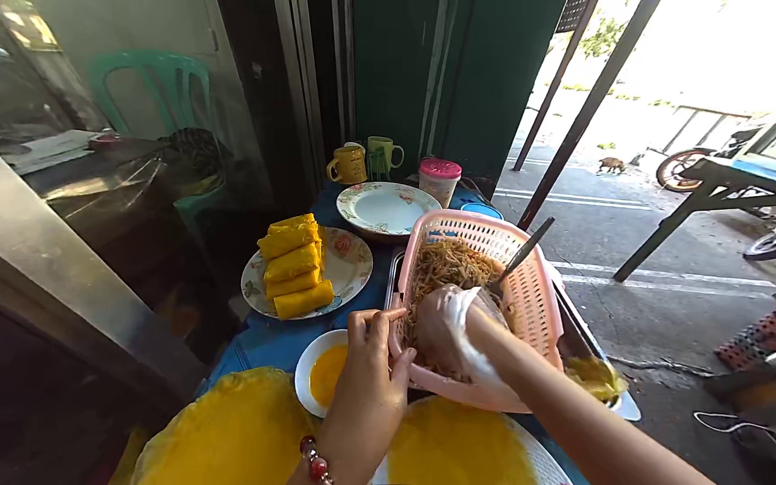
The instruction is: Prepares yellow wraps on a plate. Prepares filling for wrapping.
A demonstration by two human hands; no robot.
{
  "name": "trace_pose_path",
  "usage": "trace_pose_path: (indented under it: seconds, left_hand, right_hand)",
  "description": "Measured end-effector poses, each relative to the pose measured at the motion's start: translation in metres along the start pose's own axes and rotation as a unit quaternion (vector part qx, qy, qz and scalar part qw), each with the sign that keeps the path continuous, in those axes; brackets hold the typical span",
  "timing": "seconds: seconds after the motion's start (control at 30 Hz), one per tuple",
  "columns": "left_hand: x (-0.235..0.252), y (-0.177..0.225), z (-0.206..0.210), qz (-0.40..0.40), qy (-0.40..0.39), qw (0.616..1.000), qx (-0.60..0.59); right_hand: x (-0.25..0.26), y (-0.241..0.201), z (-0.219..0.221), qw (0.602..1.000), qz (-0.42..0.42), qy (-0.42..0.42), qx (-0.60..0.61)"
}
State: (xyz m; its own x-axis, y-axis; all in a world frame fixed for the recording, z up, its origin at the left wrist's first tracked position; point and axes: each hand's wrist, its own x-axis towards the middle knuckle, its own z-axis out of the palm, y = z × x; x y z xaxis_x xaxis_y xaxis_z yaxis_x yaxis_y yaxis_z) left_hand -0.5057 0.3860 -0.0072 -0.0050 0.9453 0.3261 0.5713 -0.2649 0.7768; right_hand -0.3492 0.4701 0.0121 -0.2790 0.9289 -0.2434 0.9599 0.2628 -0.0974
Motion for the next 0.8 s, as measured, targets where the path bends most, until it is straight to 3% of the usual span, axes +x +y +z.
trace_pose_path:
  seconds: [0.07, 0.27, 0.37, 0.43, 0.53, 0.63, 0.7, 0.8]
  left_hand:
    - [0.0, 0.001, 0.0, -0.013, -0.003, 1.0, -0.023]
    - [-0.005, -0.004, -0.006, -0.007, -0.01, 1.0, -0.024]
    - [-0.018, -0.008, -0.019, 0.051, 0.027, 0.998, 0.008]
    - [-0.031, -0.01, -0.034, 0.083, 0.051, 0.995, 0.017]
    - [-0.057, -0.009, -0.061, 0.084, 0.047, 0.995, 0.008]
    - [-0.089, -0.01, -0.088, 0.062, 0.03, 0.998, 0.002]
    - [-0.112, -0.013, -0.106, 0.042, 0.022, 0.999, 0.007]
    - [-0.14, -0.021, -0.125, 0.024, 0.019, 0.999, 0.017]
  right_hand:
    - [-0.004, 0.0, 0.015, 0.998, -0.01, 0.044, 0.044]
    - [-0.001, 0.01, 0.018, 0.978, -0.1, 0.034, 0.178]
    - [-0.016, 0.029, 0.006, 0.928, -0.073, 0.091, 0.354]
    - [-0.037, 0.033, -0.018, 0.91, -0.042, 0.098, 0.401]
    - [-0.051, 0.05, -0.027, 0.868, -0.077, 0.098, 0.48]
    - [-0.083, 0.051, -0.041, 0.871, -0.109, 0.102, 0.468]
    - [-0.11, 0.042, -0.05, 0.858, -0.077, 0.089, 0.5]
    - [-0.168, 0.036, -0.036, 0.894, -0.191, 0.174, 0.365]
